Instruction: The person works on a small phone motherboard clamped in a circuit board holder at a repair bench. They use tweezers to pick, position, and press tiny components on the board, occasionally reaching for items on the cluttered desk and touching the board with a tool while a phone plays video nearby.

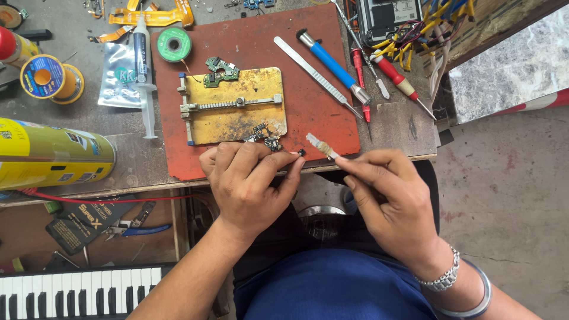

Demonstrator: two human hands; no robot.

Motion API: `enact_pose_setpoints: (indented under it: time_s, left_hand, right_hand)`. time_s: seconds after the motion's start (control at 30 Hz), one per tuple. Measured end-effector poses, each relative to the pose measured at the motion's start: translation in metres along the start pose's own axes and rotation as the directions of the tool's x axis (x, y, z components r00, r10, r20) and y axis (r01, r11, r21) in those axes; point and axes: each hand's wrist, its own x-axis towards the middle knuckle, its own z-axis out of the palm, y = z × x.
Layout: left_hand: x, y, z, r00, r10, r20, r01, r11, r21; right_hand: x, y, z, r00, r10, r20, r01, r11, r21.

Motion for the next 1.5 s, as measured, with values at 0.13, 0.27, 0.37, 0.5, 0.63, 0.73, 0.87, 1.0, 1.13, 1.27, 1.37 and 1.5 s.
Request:
enact_pose_setpoints:
  time_s: [0.13, 0.27, 0.37, 0.5, 0.63, 0.73, 0.87, 1.0, 1.13, 1.27, 1.37, 1.5]
  left_hand:
    - [0.001, 0.001, -0.001, 1.0, -0.024, -0.009, 0.024, 1.0, -0.02]
    - [0.003, 0.003, -0.002, 0.999, -0.046, -0.016, 0.045, 0.998, -0.045]
    - [0.006, 0.006, -0.005, 0.998, -0.055, -0.042, 0.051, 0.995, -0.087]
    - [0.01, 0.008, -0.011, 0.993, -0.101, -0.062, 0.091, 0.985, -0.147]
    - [0.017, 0.011, -0.014, 0.994, -0.083, -0.071, 0.077, 0.994, -0.078]
    - [0.024, 0.009, -0.019, 0.995, -0.058, -0.078, 0.057, 0.998, -0.012]
    - [0.042, -0.004, -0.024, 0.992, -0.08, -0.094, 0.087, 0.993, 0.079]
    - [0.061, -0.017, -0.022, 0.992, -0.109, -0.069, 0.121, 0.973, 0.198]
    - [0.066, -0.021, -0.019, 0.991, -0.12, -0.061, 0.131, 0.964, 0.229]
    - [0.063, -0.02, -0.02, 0.987, -0.153, -0.044, 0.159, 0.957, 0.241]
    - [0.06, -0.017, -0.022, 0.985, -0.164, -0.054, 0.172, 0.959, 0.225]
    - [0.053, -0.012, -0.031, 0.981, -0.176, -0.081, 0.188, 0.965, 0.184]
  right_hand:
    - [0.015, 0.0, -0.006, 0.995, -0.083, -0.06, 0.08, 0.995, -0.056]
    - [0.043, 0.003, -0.002, 0.968, -0.229, -0.103, 0.219, 0.971, -0.093]
    - [0.064, 0.004, 0.01, 0.961, -0.262, -0.092, 0.255, 0.964, -0.079]
    - [0.074, 0.004, 0.022, 0.936, -0.342, -0.076, 0.321, 0.923, -0.211]
    - [0.073, 0.002, 0.02, 0.933, -0.346, -0.099, 0.307, 0.91, -0.28]
    - [0.075, 0.0, 0.02, 0.931, -0.354, -0.093, 0.317, 0.907, -0.278]
    - [0.077, -0.002, 0.019, 0.916, -0.394, -0.072, 0.358, 0.887, -0.292]
    - [0.077, -0.003, 0.02, 0.911, -0.402, -0.087, 0.365, 0.888, -0.279]
    - [0.077, -0.002, 0.021, 0.916, -0.39, -0.094, 0.358, 0.9, -0.248]
    - [0.076, 0.0, 0.02, 0.913, -0.397, -0.097, 0.365, 0.898, -0.246]
    - [0.075, -0.001, 0.02, 0.912, -0.397, -0.1, 0.364, 0.899, -0.244]
    - [0.074, -0.002, 0.02, 0.909, -0.402, -0.108, 0.371, 0.9, -0.229]
